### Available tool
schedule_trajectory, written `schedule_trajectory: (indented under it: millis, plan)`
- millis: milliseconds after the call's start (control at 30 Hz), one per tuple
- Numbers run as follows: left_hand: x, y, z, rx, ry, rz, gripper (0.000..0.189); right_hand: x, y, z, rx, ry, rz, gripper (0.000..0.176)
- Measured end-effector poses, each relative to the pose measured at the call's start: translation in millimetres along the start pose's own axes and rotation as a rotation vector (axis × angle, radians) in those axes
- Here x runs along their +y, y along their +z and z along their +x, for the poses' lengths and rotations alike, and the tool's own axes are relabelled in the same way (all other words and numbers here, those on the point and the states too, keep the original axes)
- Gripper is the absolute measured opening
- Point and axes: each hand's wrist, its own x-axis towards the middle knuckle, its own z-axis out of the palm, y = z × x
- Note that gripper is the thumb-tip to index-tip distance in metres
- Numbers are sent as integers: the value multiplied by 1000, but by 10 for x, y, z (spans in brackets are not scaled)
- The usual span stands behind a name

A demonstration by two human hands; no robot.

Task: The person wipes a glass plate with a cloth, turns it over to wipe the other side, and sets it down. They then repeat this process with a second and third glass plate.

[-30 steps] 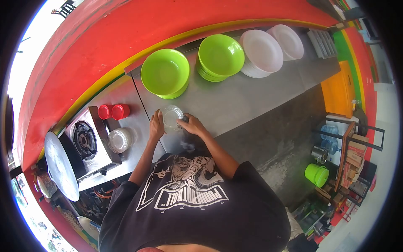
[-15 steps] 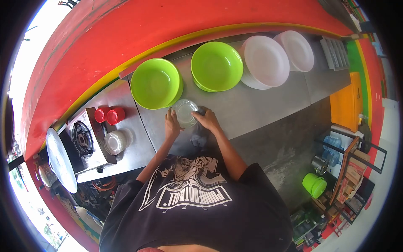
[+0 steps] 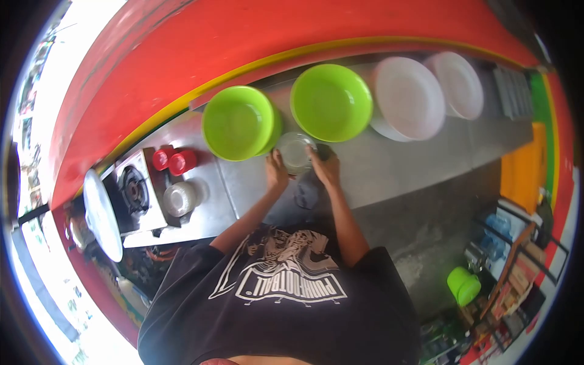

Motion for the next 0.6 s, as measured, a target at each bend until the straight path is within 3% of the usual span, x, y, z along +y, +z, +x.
schedule_trajectory:
  millis: [100, 167, 267, 367, 600]
  plan:
    - [-54, -18, -15, 2, 17, -38, 61, 272, -12, -15, 183, -41, 2, 47]
    - [-8, -98, -68, -16, 17, -36, 61, 728, 24, 11, 349, -96, 189, 45]
    - [-188, -259, -32, -59, 101, 21, 60, 592, 91, -205, 510, -148, 390, 41]
    - [-359, -464, -38, -158, 82, -84, 60, 748, 38, -235, 366, -171, 365, 37]
    - [-283, -683, -193, -344, -48, -25, 79, 486, 170, -320, 344, -307, 192, 21]
